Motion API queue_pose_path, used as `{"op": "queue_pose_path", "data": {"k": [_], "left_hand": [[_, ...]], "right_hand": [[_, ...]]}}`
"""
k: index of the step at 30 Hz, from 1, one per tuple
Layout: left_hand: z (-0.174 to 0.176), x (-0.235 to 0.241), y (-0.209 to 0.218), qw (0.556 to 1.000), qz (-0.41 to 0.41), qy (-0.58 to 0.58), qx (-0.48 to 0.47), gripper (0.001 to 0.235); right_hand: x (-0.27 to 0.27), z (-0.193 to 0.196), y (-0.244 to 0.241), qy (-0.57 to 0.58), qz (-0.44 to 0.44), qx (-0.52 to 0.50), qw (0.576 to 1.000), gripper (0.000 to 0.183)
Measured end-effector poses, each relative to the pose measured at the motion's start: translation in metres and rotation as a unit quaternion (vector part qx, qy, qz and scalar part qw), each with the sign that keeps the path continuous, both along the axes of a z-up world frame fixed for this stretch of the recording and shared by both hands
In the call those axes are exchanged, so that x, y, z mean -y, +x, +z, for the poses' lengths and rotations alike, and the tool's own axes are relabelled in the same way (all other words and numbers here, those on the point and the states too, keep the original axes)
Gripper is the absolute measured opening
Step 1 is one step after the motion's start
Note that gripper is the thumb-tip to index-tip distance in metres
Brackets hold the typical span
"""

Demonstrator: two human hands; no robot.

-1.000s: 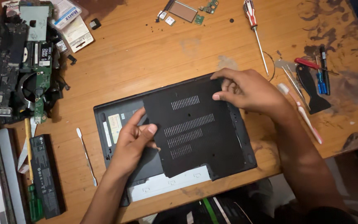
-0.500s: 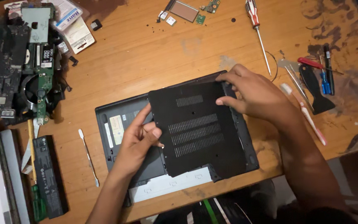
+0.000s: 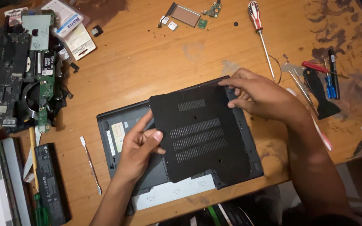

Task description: The person reassembles a laptop by connecting internal cables, inserting a hard drive, placing the bottom cover, and securing it with screws. The person then attaches the battery to the bottom of the laptop.

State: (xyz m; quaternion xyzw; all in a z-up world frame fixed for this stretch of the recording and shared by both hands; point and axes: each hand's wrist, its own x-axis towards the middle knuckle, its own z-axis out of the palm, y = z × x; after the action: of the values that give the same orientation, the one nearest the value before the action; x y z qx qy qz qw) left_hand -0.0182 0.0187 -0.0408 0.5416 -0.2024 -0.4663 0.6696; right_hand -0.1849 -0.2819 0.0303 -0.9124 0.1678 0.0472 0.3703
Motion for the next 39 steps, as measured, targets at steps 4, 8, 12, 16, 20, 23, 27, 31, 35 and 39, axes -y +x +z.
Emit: {"op": "queue_pose_path", "data": {"k": [4, 8, 12, 16, 20, 23, 27, 31, 35, 39], "left_hand": [[-0.003, 0.001, -0.001, 1.000, 0.011, -0.007, -0.006, 0.074], [-0.002, 0.001, 0.000, 1.000, 0.002, 0.003, -0.015, 0.074], [0.001, 0.002, 0.000, 1.000, -0.005, 0.006, -0.019, 0.075], [0.003, 0.002, 0.000, 1.000, -0.017, 0.020, -0.012, 0.073], [0.006, 0.001, 0.000, 0.999, -0.034, 0.009, -0.021, 0.070], [0.008, 0.000, 0.001, 0.998, -0.052, -0.019, -0.032, 0.068], [0.008, -0.001, 0.000, 0.998, -0.043, -0.020, -0.042, 0.067], [0.004, -0.003, 0.001, 0.999, -0.033, -0.017, -0.038, 0.068], [0.005, -0.002, 0.000, 0.999, -0.021, -0.014, -0.033, 0.069], [0.006, 0.000, -0.001, 0.999, -0.023, -0.008, -0.021, 0.070]], "right_hand": [[-0.002, -0.002, 0.001, -0.002, -0.015, -0.002, 1.000, 0.056], [0.000, 0.000, 0.002, -0.002, -0.008, -0.017, 1.000, 0.061], [0.002, 0.002, 0.002, -0.011, -0.002, -0.027, 1.000, 0.062], [0.001, 0.003, 0.003, -0.011, -0.006, -0.046, 0.999, 0.064], [0.000, 0.007, 0.005, -0.002, -0.008, -0.071, 0.997, 0.066], [-0.001, 0.009, 0.006, -0.001, -0.011, -0.093, 0.996, 0.073], [0.000, 0.010, 0.006, -0.009, 0.023, -0.074, 0.997, 0.080], [0.003, 0.004, 0.005, -0.026, 0.029, -0.095, 0.995, 0.073], [0.003, 0.003, 0.003, -0.018, 0.025, -0.063, 0.998, 0.066], [0.003, 0.006, 0.003, -0.024, 0.030, -0.060, 0.997, 0.065]]}}
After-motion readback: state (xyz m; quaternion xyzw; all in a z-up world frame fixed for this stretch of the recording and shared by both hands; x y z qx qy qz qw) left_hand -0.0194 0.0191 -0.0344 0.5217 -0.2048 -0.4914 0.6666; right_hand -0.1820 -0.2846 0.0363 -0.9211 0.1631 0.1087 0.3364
